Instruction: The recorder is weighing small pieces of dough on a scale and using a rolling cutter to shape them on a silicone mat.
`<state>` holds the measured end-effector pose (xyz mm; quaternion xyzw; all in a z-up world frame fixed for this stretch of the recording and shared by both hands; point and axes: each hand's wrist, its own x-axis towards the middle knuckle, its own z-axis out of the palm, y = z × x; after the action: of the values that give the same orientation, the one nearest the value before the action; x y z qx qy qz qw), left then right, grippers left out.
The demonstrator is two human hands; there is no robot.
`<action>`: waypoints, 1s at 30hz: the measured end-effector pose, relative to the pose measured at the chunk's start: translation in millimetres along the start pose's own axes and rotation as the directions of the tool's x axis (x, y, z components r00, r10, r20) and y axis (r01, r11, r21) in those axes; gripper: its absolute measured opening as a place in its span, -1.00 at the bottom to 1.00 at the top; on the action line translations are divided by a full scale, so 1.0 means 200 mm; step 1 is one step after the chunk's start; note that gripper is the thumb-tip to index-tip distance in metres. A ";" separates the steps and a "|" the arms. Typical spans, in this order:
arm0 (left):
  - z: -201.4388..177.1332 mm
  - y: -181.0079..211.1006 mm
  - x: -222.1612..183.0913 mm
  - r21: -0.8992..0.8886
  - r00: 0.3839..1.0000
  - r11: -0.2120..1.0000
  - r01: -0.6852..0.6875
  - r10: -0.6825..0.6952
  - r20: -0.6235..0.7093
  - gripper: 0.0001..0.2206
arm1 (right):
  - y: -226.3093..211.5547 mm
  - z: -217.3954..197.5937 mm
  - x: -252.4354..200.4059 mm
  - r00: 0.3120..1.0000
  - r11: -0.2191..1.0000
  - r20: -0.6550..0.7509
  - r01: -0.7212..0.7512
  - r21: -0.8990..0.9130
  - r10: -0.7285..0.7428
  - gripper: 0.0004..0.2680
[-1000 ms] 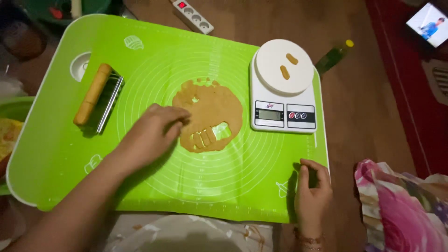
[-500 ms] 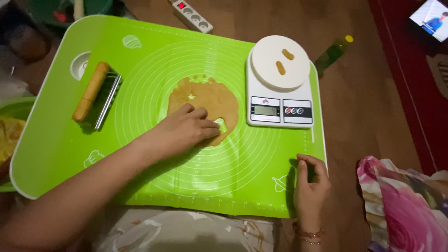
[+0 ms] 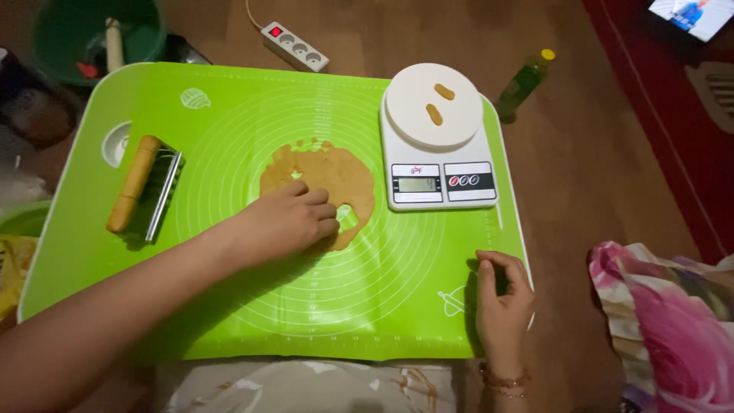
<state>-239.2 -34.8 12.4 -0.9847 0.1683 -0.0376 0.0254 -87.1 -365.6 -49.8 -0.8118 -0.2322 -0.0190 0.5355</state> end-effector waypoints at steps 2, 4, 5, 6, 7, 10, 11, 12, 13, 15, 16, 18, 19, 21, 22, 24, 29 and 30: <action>-0.01 -0.01 0.02 -0.024 0.999 1.000 0.004 -0.003 0.033 -0.88 | -0.01 0.01 -0.01 1.000 1.000 0.002 0.001 -0.008 -0.001 -0.90; 0.00 -0.01 0.03 -0.051 0.998 0.999 0.009 -0.006 0.060 -0.85 | -0.03 0.01 -0.01 1.000 1.000 0.006 0.006 -0.022 -0.006 -0.90; 0.00 -0.02 0.03 -0.046 0.998 0.999 0.015 -0.012 0.062 -0.87 | -0.06 0.00 -0.01 1.000 0.999 0.004 0.010 -0.040 -0.010 -0.90; 0.00 -0.02 0.03 -0.042 0.998 0.999 0.021 -0.019 0.064 -0.89 | -0.08 0.00 0.00 1.000 0.998 0.002 0.014 -0.057 -0.014 -0.90; 0.01 -0.03 0.03 -0.041 0.998 0.999 0.023 -0.020 0.062 -0.89 | -0.08 0.00 0.00 1.000 0.998 0.002 0.017 -0.057 -0.017 -0.90; 0.02 -0.05 0.04 0.025 0.999 1.000 -0.015 0.014 0.047 -0.89 | -0.09 0.00 0.00 1.000 0.999 0.017 -0.024 -0.049 0.025 -0.89; 0.02 -0.05 0.05 0.013 0.996 1.000 -0.004 0.003 0.094 -0.90 | -0.08 0.00 0.00 1.000 0.998 0.011 -0.007 -0.066 0.007 -0.90; 0.02 -0.05 0.05 0.002 0.990 1.000 0.007 -0.007 0.142 -0.90 | -0.08 0.00 0.00 1.000 0.996 0.007 0.011 -0.084 -0.010 -0.90; 0.02 -0.05 0.04 0.001 0.990 1.000 0.010 -0.010 0.142 -0.90 | -0.07 0.00 0.00 1.000 0.996 0.009 0.012 -0.084 -0.011 -0.90; 0.03 -0.06 0.04 0.013 0.995 1.000 0.012 -0.013 0.095 -0.89 | -0.06 0.00 0.00 1.000 0.998 0.020 0.004 -0.064 -0.003 -0.90; 0.02 -0.06 0.03 0.013 0.996 1.000 0.013 -0.014 0.094 -0.89 | -0.07 0.00 -0.01 1.000 0.998 0.021 0.005 -0.065 -0.004 -0.90; -0.01 -0.07 0.01 -0.156 0.999 0.987 0.046 -0.044 0.016 -0.86 | -0.08 -0.01 -0.01 1.000 0.998 0.015 0.018 -0.063 -0.017 -0.90; -0.04 -0.06 0.00 -0.156 0.999 0.987 0.048 -0.047 0.016 -0.86 | -0.10 0.00 -0.03 1.000 0.998 0.017 0.019 -0.063 -0.018 -0.90; -0.11 -0.03 -0.04 -0.518 0.985 0.839 0.163 -0.172 0.031 -0.92 | -0.12 0.02 -0.06 1.000 0.999 0.022 0.004 -0.040 -0.003 -0.90; -0.07 0.02 -0.07 -0.519 0.984 0.838 0.166 -0.174 0.034 -0.92 | -0.14 0.05 -0.09 1.000 0.999 0.026 0.003 -0.038 -0.002 -0.90; 0.00 0.12 -0.13 -0.998 0.914 0.012 0.066 -0.402 0.055 -0.90 | -0.17 0.11 -0.15 0.945 0.933 0.168 -0.308 0.184 0.279 -0.88; 0.15 0.44 -0.14 -0.760 0.709 -0.648 -0.047 -0.558 0.432 -0.84 | -0.38 0.30 -0.29 0.834 0.728 0.476 -0.506 0.462 0.278 -0.74; 0.15 0.49 -0.12 -0.596 0.656 -0.797 -0.098 -0.502 0.564 -0.82 | -0.43 0.34 -0.30 0.785 0.589 0.542 -0.600 0.542 0.301 -0.69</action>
<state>-292.0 -117.0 -26.1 -0.3428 -0.2893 -0.0430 -0.8927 -189.6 -300.5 -22.3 -0.5696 -0.1058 0.3717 0.7254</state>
